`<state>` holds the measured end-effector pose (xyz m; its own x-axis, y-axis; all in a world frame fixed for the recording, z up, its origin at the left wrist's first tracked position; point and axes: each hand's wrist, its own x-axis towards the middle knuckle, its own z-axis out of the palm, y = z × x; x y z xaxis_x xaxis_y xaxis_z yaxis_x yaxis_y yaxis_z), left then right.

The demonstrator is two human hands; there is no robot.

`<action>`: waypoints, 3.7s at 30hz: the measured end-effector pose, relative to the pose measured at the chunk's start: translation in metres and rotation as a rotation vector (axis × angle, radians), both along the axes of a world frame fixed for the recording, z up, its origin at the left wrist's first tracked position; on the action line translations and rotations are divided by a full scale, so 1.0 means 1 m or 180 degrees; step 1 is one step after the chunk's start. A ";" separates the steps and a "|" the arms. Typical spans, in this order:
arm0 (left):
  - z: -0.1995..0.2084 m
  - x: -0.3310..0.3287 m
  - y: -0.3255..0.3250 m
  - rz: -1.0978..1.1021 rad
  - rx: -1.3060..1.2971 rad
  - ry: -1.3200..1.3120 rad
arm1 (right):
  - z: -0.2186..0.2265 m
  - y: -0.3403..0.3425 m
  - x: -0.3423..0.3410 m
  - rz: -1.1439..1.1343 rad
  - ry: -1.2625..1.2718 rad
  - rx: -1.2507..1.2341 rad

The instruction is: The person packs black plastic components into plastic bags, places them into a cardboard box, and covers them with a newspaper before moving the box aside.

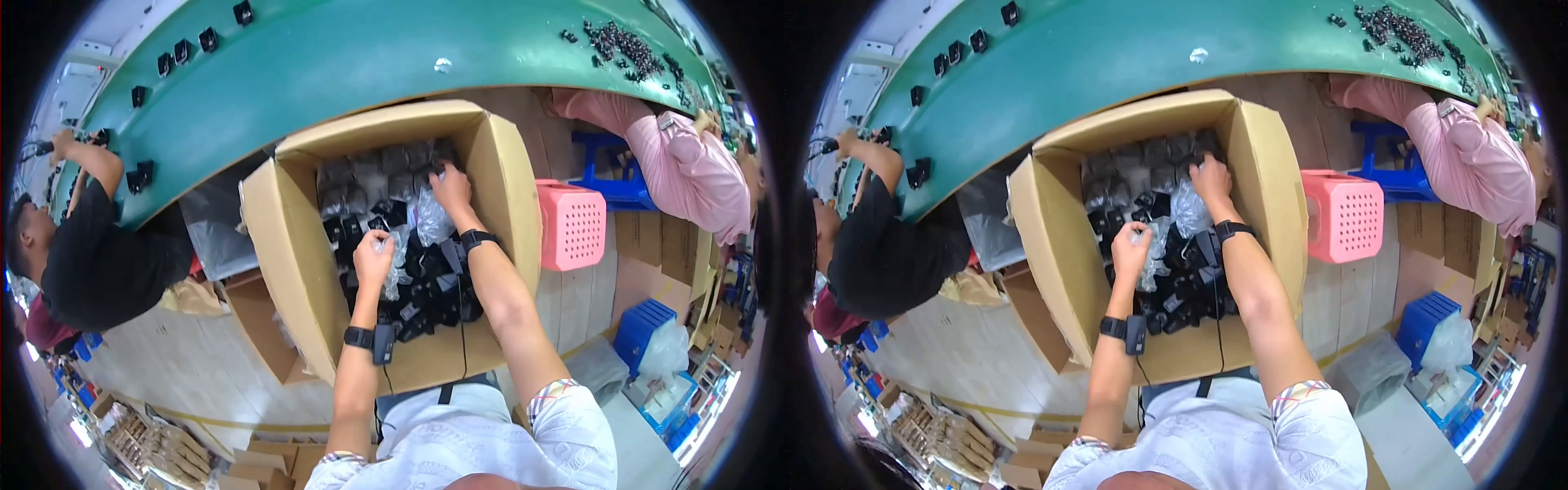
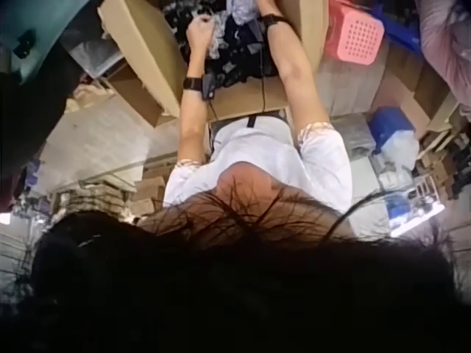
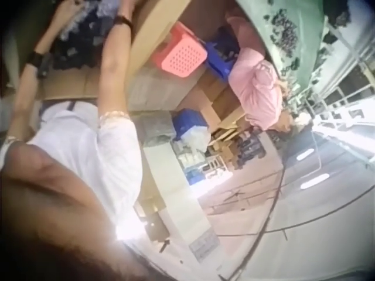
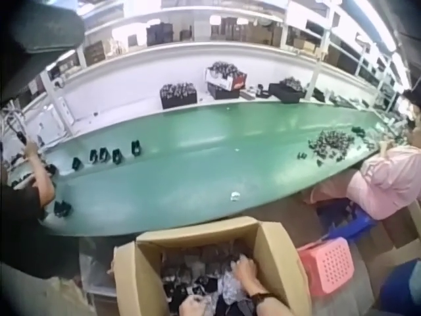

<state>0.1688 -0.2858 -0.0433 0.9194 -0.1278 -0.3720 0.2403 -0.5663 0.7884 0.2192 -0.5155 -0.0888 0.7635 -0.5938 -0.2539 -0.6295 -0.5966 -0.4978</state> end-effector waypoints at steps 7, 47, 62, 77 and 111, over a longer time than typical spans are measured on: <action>-0.026 0.078 -0.041 -0.0549 0.0586 -0.0917 | -0.025 -0.004 -0.016 0.0302 -0.0394 -0.0117; -0.016 -0.011 -0.022 0.0417 -0.2294 0.1941 | 0.075 0.074 -0.115 -0.1201 -0.0865 0.3782; 0.003 -0.056 -0.002 0.0580 -0.2088 0.2152 | 0.084 0.079 -0.148 0.1857 -0.0672 0.1353; 0.009 -0.048 0.023 -0.0533 0.0031 -0.0421 | 0.083 0.082 -0.158 0.2245 -0.0164 0.1801; -0.007 0.005 0.005 0.0501 -0.1674 0.0932 | 0.052 0.044 -0.086 -0.0392 -0.0934 0.1254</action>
